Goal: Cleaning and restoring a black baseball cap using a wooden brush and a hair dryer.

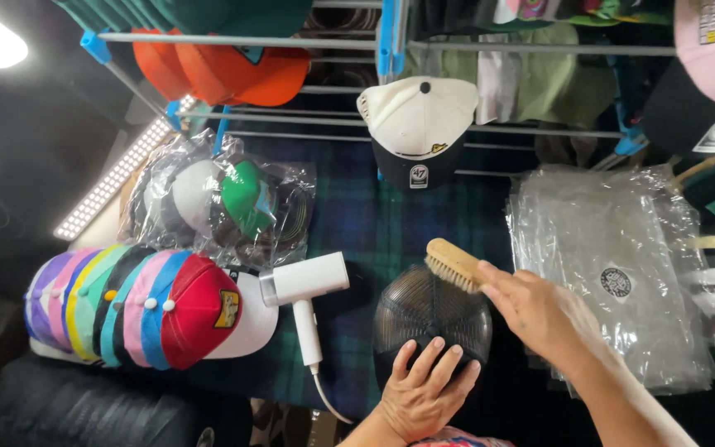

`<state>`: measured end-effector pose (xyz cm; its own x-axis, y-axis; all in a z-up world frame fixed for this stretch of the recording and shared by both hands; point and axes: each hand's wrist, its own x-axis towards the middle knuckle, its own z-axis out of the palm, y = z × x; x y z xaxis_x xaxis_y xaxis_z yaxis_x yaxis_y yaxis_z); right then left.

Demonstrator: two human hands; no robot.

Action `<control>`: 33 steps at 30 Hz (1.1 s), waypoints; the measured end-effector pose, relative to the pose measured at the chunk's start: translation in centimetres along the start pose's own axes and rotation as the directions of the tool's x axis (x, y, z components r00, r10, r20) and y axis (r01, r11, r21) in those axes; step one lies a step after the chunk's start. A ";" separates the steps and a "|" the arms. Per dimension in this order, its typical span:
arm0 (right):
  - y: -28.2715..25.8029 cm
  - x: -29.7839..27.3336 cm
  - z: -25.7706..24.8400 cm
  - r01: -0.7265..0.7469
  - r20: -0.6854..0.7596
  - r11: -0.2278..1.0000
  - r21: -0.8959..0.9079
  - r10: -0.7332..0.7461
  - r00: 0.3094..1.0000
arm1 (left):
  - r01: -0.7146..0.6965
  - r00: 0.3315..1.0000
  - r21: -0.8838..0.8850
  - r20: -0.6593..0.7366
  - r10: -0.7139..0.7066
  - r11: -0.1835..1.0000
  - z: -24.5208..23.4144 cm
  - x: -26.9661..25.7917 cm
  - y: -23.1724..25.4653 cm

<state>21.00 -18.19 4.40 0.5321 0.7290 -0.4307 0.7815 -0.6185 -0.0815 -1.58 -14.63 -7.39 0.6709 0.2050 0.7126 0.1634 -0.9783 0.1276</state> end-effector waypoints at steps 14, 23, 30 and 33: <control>1.3 9.0 1.8 -0.012 0.320 0.987 0.159 -0.040 0.947 | -0.033 0.999 0.035 -0.026 0.034 0.999 0.0 0.4 -0.3; -0.4 -4.3 8.5 0.193 -0.245 0.844 0.501 -0.076 0.967 | -0.042 0.998 0.007 -0.047 0.042 0.999 0.5 0.2 -0.4; 1.0 -7.2 13.5 -0.242 0.008 0.511 0.825 0.418 0.909 | -0.023 0.999 -0.011 -0.029 0.022 1.000 0.4 -0.1 -0.1; -0.8 -9.5 15.8 -0.146 -0.097 0.515 0.845 0.416 0.904 | 0.087 0.996 -0.005 -0.013 -0.087 0.996 0.3 -0.7 0.5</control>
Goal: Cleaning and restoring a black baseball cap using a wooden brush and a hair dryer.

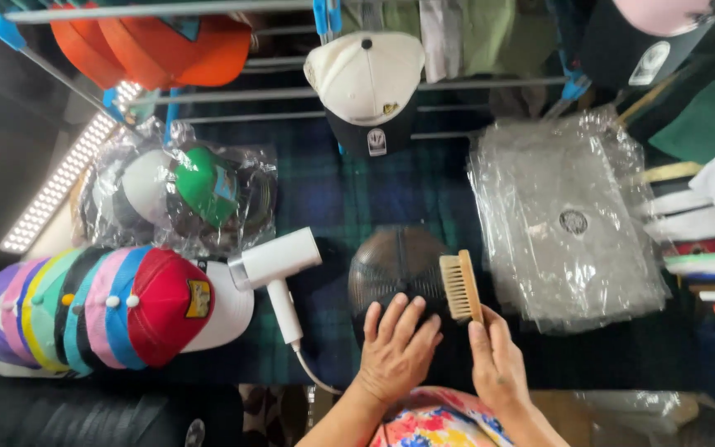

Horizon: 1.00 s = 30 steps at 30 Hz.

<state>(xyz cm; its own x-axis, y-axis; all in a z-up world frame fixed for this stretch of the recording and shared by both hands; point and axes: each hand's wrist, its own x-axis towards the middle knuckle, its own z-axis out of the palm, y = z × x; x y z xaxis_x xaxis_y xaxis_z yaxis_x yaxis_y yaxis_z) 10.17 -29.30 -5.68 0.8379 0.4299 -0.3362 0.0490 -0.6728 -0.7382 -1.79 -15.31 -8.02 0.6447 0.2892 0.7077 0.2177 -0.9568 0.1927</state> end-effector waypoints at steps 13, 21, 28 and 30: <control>6.4 -3.5 0.9 0.598 0.614 0.626 -0.501 -0.230 0.755 | 0.516 -0.268 -0.281 0.844 -0.464 -0.809 1.5 -12.5 -4.3; 4.5 -1.8 6.8 0.828 0.357 0.400 -0.393 -0.764 0.538 | 0.377 -0.004 -0.190 0.978 -0.207 -0.906 -0.4 -12.2 -5.4; 12.1 -1.8 -3.5 0.220 0.342 0.596 -0.772 0.099 0.934 | 0.441 -0.047 -0.317 0.926 -0.375 -0.840 1.2 -13.3 -4.5; 12.7 -2.9 -3.6 0.294 0.183 0.633 -0.716 -0.237 0.954 | 0.440 -0.043 -0.290 0.939 -0.342 -0.850 0.5 -12.7 -4.6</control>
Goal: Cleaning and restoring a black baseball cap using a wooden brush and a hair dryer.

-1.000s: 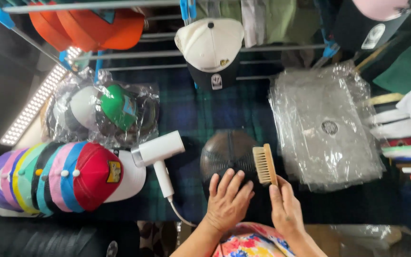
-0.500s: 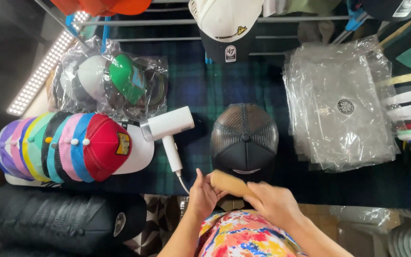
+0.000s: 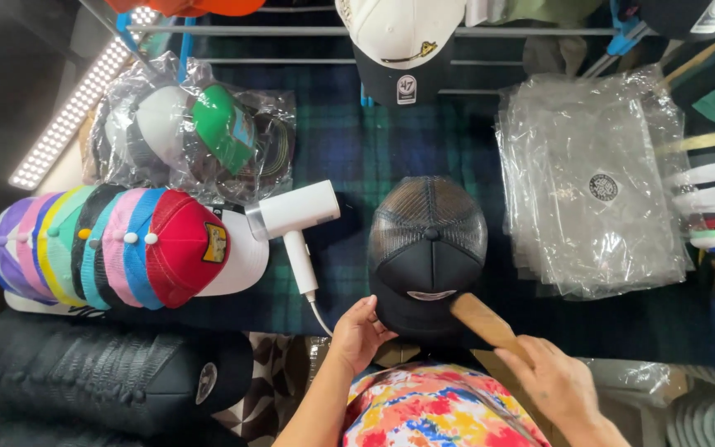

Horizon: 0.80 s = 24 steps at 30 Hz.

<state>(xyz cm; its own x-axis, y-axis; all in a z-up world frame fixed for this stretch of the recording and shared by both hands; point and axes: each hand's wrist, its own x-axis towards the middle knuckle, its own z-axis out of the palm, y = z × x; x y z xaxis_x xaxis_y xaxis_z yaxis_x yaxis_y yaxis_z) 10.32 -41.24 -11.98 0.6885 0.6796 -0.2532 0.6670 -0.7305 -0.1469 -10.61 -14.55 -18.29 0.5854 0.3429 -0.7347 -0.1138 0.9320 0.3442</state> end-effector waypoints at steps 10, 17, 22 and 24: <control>-13.7 5.2 -0.9 0.560 0.195 0.826 -0.062 -0.540 0.819 | 0.173 0.985 -0.190 0.044 -0.168 0.966 -0.4 -0.7 1.3; -0.9 5.0 -3.0 -0.111 0.353 0.993 0.030 0.094 0.931 | -0.027 0.998 0.030 0.060 0.025 0.999 -0.9 1.0 -0.4; 0.8 3.0 -4.4 -0.346 0.299 0.938 -0.032 0.339 0.892 | -0.041 0.999 0.038 0.008 0.040 0.998 -0.2 0.9 -0.3; -3.5 2.5 -3.9 -0.049 0.294 0.996 0.068 0.027 0.955 | -0.050 0.999 0.088 0.011 0.050 0.995 -1.0 1.3 -1.0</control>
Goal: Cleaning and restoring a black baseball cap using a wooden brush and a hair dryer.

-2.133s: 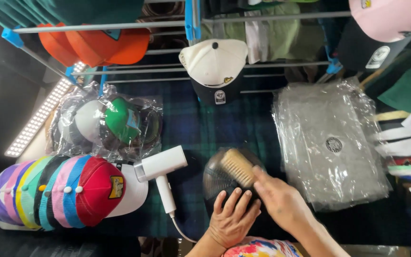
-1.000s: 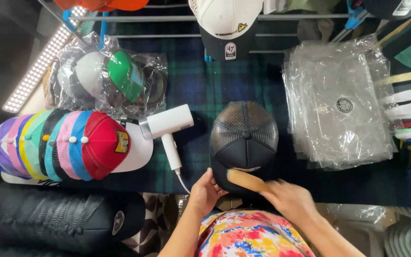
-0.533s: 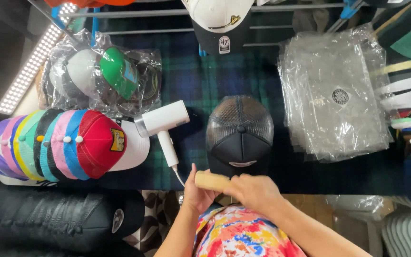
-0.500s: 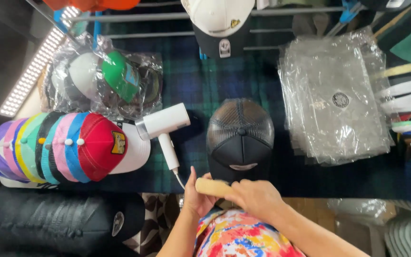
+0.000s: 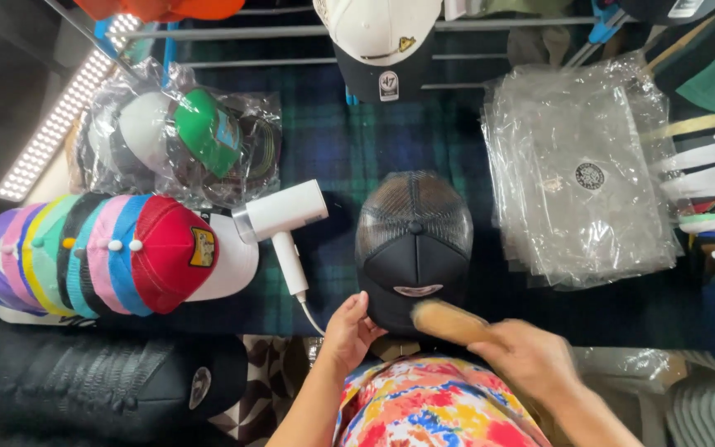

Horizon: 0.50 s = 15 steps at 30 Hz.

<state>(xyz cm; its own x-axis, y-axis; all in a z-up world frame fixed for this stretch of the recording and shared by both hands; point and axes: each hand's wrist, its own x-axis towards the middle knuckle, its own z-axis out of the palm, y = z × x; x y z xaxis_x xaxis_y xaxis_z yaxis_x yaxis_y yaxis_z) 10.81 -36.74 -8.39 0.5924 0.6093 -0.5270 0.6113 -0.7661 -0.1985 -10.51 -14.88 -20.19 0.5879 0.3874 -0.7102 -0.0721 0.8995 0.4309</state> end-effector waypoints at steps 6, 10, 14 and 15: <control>-0.9 4.3 5.6 0.367 -0.237 0.917 0.158 -0.325 0.915 | -0.022 0.998 -0.113 -0.065 0.014 0.993 -3.0 3.3 -2.8; 5.2 2.2 -0.6 -0.232 0.099 0.973 -0.017 0.232 0.968 | -0.075 0.997 -0.069 -0.036 0.072 0.995 -0.4 1.0 -1.1; 2.4 1.1 -0.2 -0.096 0.036 0.992 -0.076 0.099 0.994 | -0.079 0.997 -0.040 -0.020 0.078 0.996 -0.1 1.2 -0.8; -0.3 0.3 0.1 -0.023 0.078 0.997 -0.070 0.028 0.997 | -0.061 0.998 -0.018 -0.008 0.061 0.998 -0.3 0.7 -1.1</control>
<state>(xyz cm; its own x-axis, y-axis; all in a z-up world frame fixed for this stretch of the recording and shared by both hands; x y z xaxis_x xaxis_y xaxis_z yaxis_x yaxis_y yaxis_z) 10.76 -36.39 -8.59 0.5667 0.5697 -0.5952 0.6331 -0.7634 -0.1279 -10.21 -15.52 -21.35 0.5755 0.4434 -0.6871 -0.1226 0.8775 0.4636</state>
